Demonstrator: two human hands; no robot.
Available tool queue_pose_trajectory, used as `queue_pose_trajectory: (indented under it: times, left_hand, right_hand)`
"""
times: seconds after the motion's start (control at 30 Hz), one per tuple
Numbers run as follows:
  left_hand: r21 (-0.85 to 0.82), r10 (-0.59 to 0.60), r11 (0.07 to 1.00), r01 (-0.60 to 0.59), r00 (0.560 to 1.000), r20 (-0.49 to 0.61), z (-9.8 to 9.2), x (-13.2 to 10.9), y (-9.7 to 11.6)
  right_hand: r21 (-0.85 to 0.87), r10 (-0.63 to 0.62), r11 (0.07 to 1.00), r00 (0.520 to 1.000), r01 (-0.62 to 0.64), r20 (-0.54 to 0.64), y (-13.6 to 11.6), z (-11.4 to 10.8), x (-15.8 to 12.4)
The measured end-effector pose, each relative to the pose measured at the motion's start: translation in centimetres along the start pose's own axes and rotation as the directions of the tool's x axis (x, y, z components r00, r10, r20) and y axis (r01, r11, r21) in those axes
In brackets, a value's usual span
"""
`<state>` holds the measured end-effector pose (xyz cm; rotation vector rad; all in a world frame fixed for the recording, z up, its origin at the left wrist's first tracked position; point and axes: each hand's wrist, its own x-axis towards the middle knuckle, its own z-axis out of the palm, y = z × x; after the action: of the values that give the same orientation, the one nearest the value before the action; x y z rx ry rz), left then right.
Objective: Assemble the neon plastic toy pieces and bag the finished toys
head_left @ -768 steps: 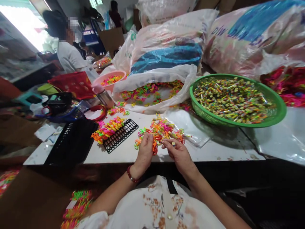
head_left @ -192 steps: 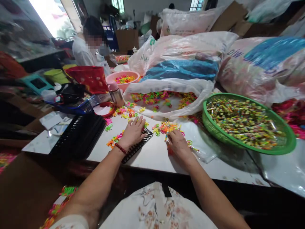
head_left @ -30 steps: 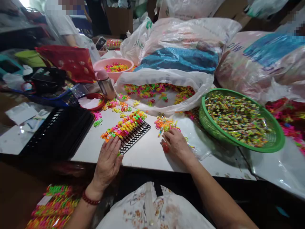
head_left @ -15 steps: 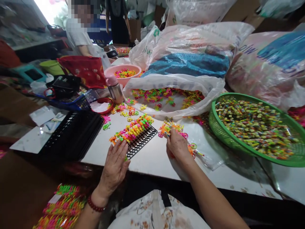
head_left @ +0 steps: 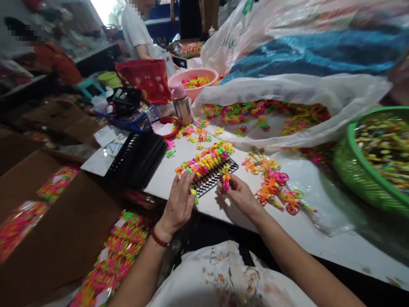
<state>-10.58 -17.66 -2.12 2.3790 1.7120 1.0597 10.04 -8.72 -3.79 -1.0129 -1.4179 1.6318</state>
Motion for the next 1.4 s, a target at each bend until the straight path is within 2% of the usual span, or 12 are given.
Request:
queue_pose_trajectory:
  times: [0.07, 0.13, 0.2, 0.3, 0.47, 0.7, 0.87, 1.03, 1.1, 1.2, 1.3, 1.4]
  left_hand:
    - [-0.008, 0.005, 1.000, -0.004, 1.000, 0.015, -0.2, 0.1, -0.2]
    - [0.002, 0.002, 1.000, -0.002, 1.000, 0.022, -0.3, 0.1, -0.4]
    - [0.015, -0.004, 1.000, 0.003, 1.000, 0.028, -0.2, 0.1, -0.6]
    - [0.019, -0.001, 1.000, 0.001, 1.000, 0.025, 0.0, 0.0, -0.8]
    - [0.015, -0.003, 1.000, 0.003, 1.000, 0.024, 0.0, -0.1, -1.0]
    - [0.117, 0.069, 0.990, -0.080, 0.993, 0.091, -0.6, 0.3, -1.5]
    - [0.184, 0.095, 0.974, -0.130, 0.978, 0.186, -0.6, 0.1, -1.8]
    - [0.196, 0.067, 0.976, -0.094, 0.988, 0.138, -0.2, -0.1, -1.5]
    - [0.186, 0.075, 0.978, -0.099, 0.989, 0.130, -0.1, -0.1, -1.4]
    - [0.174, 0.082, 0.980, -0.098, 0.992, 0.098, -0.2, -0.1, -1.0]
    - [0.146, 0.125, 0.980, -0.135, 0.989, 0.079, -0.2, -0.1, -0.8]
    - [0.097, 0.170, 0.979, -0.178, 0.982, 0.080, 0.1, 0.1, -0.8]
  right_hand:
    - [0.067, 0.034, 0.997, 0.997, -0.039, 0.073, 0.7, 1.9, 0.3]
    - [0.028, 0.018, 0.999, 0.991, -0.022, 0.131, 0.9, 3.4, 0.5]
    - [-0.109, -0.052, 0.991, 0.984, 0.071, 0.173, 0.8, 4.4, 0.8]
    - [-0.349, -0.181, 0.902, 0.957, 0.254, 0.228, 0.4, 5.1, 1.1]
    - [-0.445, -0.289, 0.784, 0.889, 0.433, 0.355, 0.9, 5.2, 1.3]
    - [-0.495, -0.237, 0.723, 0.847, 0.482, 0.476, 0.9, 4.6, 1.8]
    - [-0.519, -0.237, 0.698, 0.843, 0.494, 0.484, 0.8, 4.8, 2.1]
    - [-0.547, -0.278, 0.664, 0.847, 0.511, 0.453, 1.4, 5.2, 1.8]
    - [-0.537, -0.346, 0.666, 0.852, 0.518, 0.393, 1.4, 4.1, 0.9]
    - [-0.623, -0.417, 0.606, 0.865, 0.494, 0.280, 0.3, 0.4, -2.3]
    - [-0.861, -0.417, 0.407, 0.901, 0.304, 0.121, -0.8, -4.9, -6.3]
    - [-0.983, -0.428, 0.177, 0.903, 0.050, -0.031, -0.8, -9.4, -8.8]
